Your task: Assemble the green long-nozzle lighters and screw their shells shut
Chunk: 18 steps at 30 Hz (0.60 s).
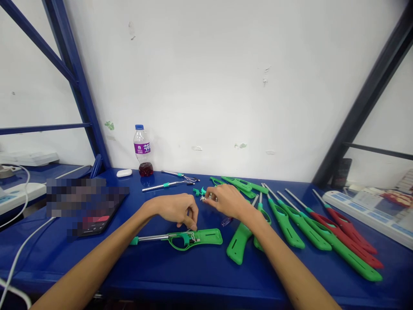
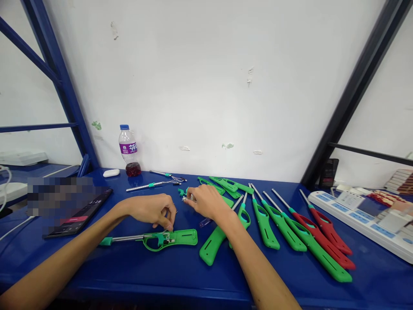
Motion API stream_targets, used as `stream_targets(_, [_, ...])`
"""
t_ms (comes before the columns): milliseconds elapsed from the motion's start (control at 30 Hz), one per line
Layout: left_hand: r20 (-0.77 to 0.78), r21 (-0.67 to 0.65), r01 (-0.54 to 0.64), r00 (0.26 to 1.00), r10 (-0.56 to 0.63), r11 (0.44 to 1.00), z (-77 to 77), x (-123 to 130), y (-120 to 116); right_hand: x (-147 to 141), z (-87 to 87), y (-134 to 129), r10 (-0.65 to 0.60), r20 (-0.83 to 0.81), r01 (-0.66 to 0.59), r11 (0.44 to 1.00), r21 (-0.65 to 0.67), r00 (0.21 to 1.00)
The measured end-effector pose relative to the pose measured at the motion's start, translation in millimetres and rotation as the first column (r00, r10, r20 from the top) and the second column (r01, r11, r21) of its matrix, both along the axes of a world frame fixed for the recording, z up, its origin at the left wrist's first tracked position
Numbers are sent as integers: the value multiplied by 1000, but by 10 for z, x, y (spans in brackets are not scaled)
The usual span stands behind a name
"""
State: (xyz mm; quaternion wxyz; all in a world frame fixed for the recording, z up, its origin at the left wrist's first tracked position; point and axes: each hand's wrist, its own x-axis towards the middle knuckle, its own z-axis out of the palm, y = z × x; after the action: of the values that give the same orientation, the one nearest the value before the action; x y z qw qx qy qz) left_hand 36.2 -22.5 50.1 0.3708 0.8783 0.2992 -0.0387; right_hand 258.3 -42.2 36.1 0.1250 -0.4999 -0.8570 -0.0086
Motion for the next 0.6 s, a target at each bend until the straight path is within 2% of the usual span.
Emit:
stream_targets(100, [1, -6, -36, 999, 36, 999, 64, -24, -43, 22, 22, -4, 13, -60, -14, 1000, -8, 998])
stream_targets(167, [30, 38, -89, 996, 88, 995, 104, -47, -145, 41, 67, -77, 25, -118, -27, 1000, -13, 993])
stream_targets(233, [101, 125, -182, 980, 170, 975, 105, -80, -300, 44, 126, -237, 31, -185, -34, 999, -14, 982])
stream_targets(333, [225, 237, -346, 928, 296, 908, -2, -147, -553, -39, 157, -607, 28, -352, -39, 999, -23, 936])
stream_targets(367, [257, 262, -397, 907, 333, 880, -61, -171, -623, -96, 133, -737, 27, -551, -88, 993, -84, 834])
stream_targets(400, [287, 283, -446, 884, 369, 849, -125, -194, -680, -166, 88, -858, 8, -716, -156, 977, -142, 698])
stream_targets(467, [332, 306, -516, 846, 418, 800, -251, -240, -755, -327, -59, -1049, -87, -892, -284, 930, -232, 444])
stream_targets(500, [351, 308, -539, 830, 433, 784, -306, -263, -775, -404, -153, -1115, -149, -921, -308, 913, -268, 360])
stream_targets(533, [369, 307, -556, 818, 442, 772, -355, -287, -785, -470, -251, -1162, -188, -928, -312, 905, -291, 320])
stream_targets(600, [403, 300, -584, 795, 454, 754, -431, -335, -787, -556, -438, -1212, -206, -916, -294, 903, -314, 345])
